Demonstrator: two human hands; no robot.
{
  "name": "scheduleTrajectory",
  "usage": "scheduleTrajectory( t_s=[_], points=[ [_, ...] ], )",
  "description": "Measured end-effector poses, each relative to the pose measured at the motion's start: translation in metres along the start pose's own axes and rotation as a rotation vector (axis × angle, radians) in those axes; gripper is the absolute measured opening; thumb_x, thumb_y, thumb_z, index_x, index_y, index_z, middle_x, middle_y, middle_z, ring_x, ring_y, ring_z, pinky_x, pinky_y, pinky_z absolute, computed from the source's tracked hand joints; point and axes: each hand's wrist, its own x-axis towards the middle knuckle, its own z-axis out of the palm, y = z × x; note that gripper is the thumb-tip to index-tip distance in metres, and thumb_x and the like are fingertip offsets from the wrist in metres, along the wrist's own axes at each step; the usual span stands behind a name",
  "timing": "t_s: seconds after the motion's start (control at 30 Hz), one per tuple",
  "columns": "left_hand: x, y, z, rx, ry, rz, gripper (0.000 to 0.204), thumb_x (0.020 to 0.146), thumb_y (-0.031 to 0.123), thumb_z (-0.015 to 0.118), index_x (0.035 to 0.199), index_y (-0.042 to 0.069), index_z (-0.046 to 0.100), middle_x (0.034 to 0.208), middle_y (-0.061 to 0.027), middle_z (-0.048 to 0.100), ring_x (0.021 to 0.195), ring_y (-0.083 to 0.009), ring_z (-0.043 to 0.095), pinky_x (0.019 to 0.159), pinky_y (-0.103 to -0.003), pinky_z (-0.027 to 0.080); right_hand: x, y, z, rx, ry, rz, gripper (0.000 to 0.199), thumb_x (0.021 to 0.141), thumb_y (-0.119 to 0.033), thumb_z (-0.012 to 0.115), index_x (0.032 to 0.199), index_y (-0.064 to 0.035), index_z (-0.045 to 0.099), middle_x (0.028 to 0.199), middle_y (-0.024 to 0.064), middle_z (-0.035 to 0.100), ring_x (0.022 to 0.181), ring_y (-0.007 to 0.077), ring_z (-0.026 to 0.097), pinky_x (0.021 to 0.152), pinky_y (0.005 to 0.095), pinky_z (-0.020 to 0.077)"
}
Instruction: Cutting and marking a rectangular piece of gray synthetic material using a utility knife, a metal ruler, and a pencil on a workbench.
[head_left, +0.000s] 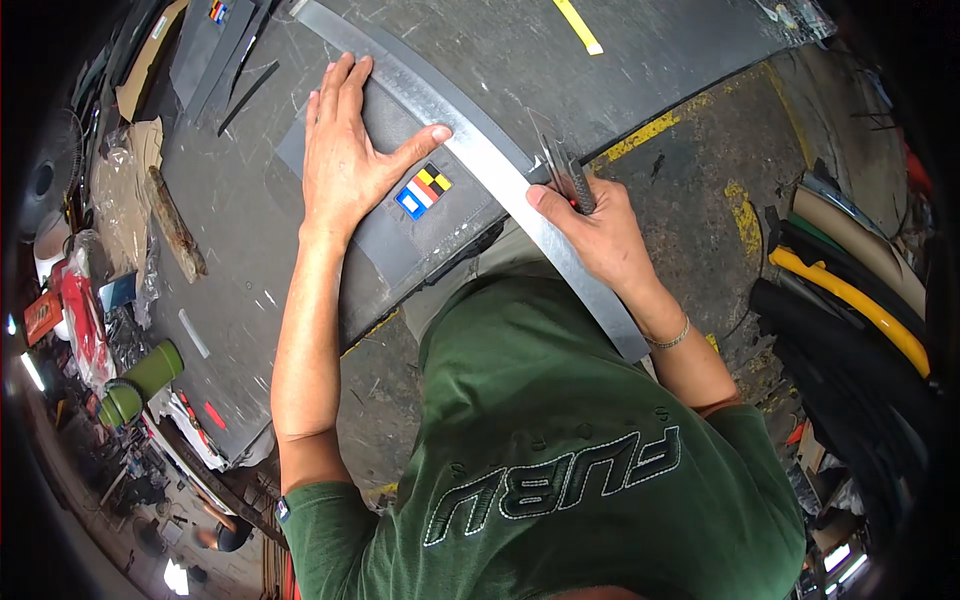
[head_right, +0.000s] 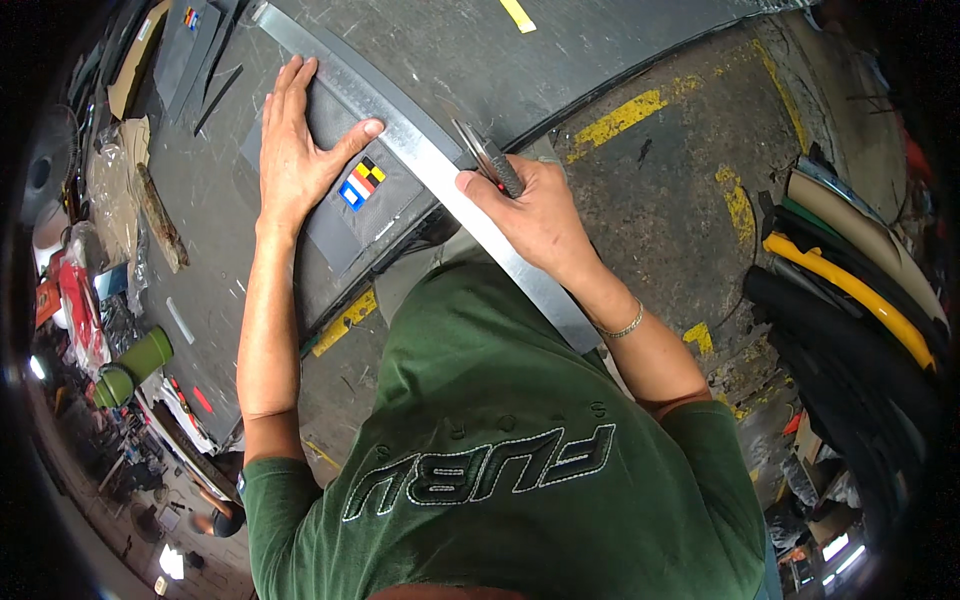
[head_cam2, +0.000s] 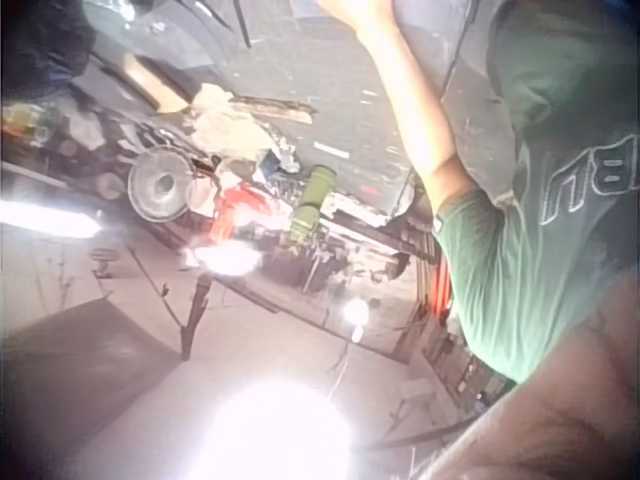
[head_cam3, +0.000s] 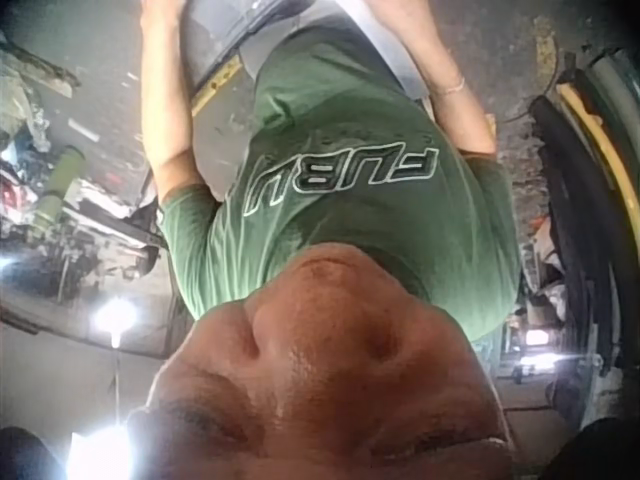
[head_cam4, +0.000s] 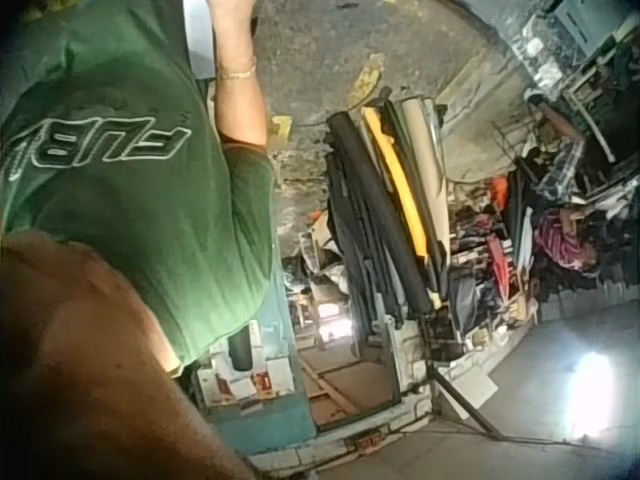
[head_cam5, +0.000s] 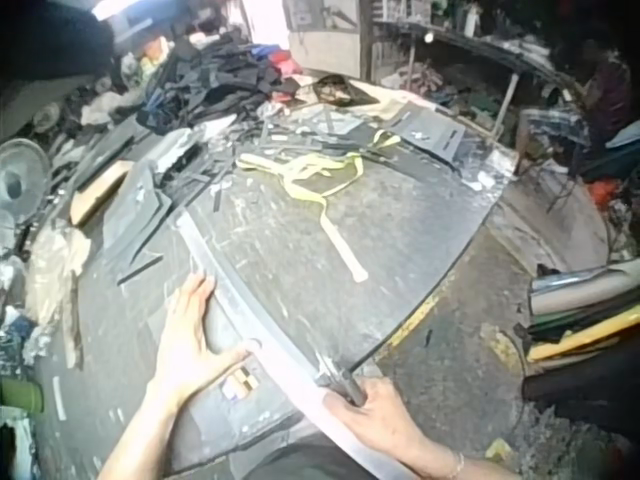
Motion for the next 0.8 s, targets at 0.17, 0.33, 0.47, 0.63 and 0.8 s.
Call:
scheduleTrajectory(
  t_s=[0.17, 0.33, 0.47, 0.63, 0.8],
  points=[
    [0.0000, 0.0004, -0.0002, -0.004, 0.003, 0.003, 0.116, 0.067, 0.072, 0.084, 0.150, 0.000, 0.048, 0.159, -0.0233, 0.042, 0.152, -0.0354, 0.036, 0.128, -0.052, 0.021, 0.0001, 0.0008, -0.0006, -0.022, 0.001, 0.006, 0.031, 0.096, -0.029, 0.077, 0.090, 0.0011, 0.074, 0.072, -0.0055, 0.057, 0.070, 0.0049, 0.048, 0.060, 0.0273, 0.0393],
    [0.0001, -0.0006, 0.0017, -0.001, 0.007, 0.011, 0.115, 0.067, 0.072, 0.084, 0.149, 0.000, 0.049, 0.159, -0.0234, 0.042, 0.151, -0.0360, 0.037, 0.127, -0.052, 0.023, -0.0002, -0.0030, -0.0020, 0.000, -0.017, 0.024, 0.030, 0.096, -0.029, 0.076, 0.090, 0.0010, 0.073, 0.072, -0.0057, 0.057, 0.070, 0.0046, 0.047, 0.060, 0.0268, 0.0390],
    [0.0015, 0.0003, -0.0001, 0.005, 0.011, 0.017, 0.115, 0.067, 0.072, 0.084, 0.148, -0.001, 0.049, 0.158, -0.0240, 0.042, 0.151, -0.0365, 0.037, 0.127, -0.053, 0.023, 0.0004, -0.0009, -0.0009, -0.005, 0.000, 0.001, 0.030, 0.097, -0.028, 0.076, 0.089, 0.0007, 0.073, 0.072, -0.0059, 0.056, 0.070, 0.0044, 0.047, 0.060, 0.0267, 0.0389],
    [0.0015, 0.0004, -0.0034, 0.028, 0.011, 0.003, 0.115, 0.068, 0.071, 0.084, 0.148, -0.003, 0.048, 0.158, -0.0246, 0.042, 0.152, -0.0369, 0.035, 0.127, -0.053, 0.023, -0.0005, -0.0017, -0.0008, -0.063, 0.028, -0.010, 0.029, 0.097, -0.027, 0.075, 0.088, 0.0004, 0.070, 0.070, -0.0065, 0.054, 0.069, 0.0043, 0.046, 0.060, 0.0266, 0.0384],
    [0.0003, 0.0041, -0.0034, 0.008, -0.004, -0.010, 0.116, 0.067, 0.072, 0.084, 0.148, -0.003, 0.048, 0.159, -0.0240, 0.042, 0.152, -0.0363, 0.034, 0.128, -0.052, 0.022, -0.0015, 0.0069, -0.0021, -0.047, 0.026, -0.011, 0.027, 0.096, -0.024, 0.076, 0.085, -0.0004, 0.069, 0.069, -0.0075, 0.052, 0.068, 0.0034, 0.044, 0.059, 0.0251, 0.0369]
  ],
)
